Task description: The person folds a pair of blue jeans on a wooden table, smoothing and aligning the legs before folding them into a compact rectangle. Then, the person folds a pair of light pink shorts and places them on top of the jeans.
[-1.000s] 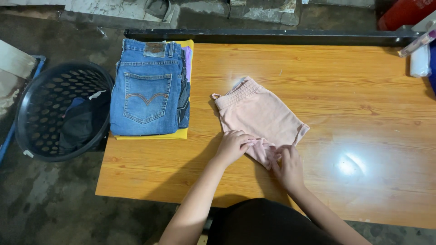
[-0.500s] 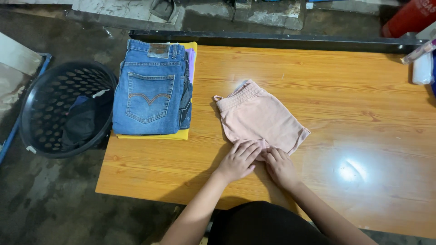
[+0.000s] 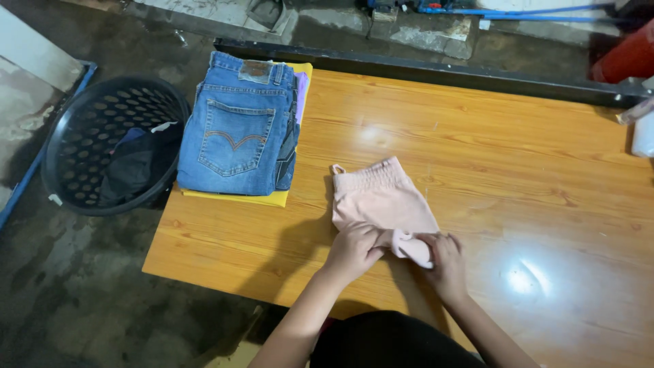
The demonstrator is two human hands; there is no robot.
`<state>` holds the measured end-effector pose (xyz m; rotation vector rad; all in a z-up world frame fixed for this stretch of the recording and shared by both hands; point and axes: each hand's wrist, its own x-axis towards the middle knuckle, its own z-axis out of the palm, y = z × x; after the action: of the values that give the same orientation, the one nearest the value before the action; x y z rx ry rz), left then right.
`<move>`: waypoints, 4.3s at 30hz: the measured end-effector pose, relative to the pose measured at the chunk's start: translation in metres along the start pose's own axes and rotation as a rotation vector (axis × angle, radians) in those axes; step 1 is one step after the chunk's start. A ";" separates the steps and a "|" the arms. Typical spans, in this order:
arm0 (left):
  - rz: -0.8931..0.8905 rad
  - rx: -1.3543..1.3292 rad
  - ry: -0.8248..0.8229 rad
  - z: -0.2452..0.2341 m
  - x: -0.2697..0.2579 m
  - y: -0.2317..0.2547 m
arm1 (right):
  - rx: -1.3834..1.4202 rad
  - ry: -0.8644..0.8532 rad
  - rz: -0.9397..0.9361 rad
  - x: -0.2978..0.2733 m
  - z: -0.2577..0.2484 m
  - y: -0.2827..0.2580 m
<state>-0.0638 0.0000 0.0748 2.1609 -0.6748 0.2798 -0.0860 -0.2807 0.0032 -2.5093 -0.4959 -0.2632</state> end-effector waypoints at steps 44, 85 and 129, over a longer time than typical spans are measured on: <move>-0.552 -0.205 0.435 -0.347 0.108 -0.412 | 0.764 0.168 0.307 0.473 0.209 -0.195; -0.077 0.175 0.254 -0.316 0.051 -0.291 | -0.193 0.123 -0.028 0.371 0.207 -0.407; -0.271 0.397 0.008 -0.306 0.069 -0.340 | -0.255 -0.202 0.051 0.405 0.263 -0.343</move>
<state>0.1925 0.3848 0.0715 2.5948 -0.3316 0.2948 0.1670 0.2510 0.0716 -2.8101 -0.5040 -0.0556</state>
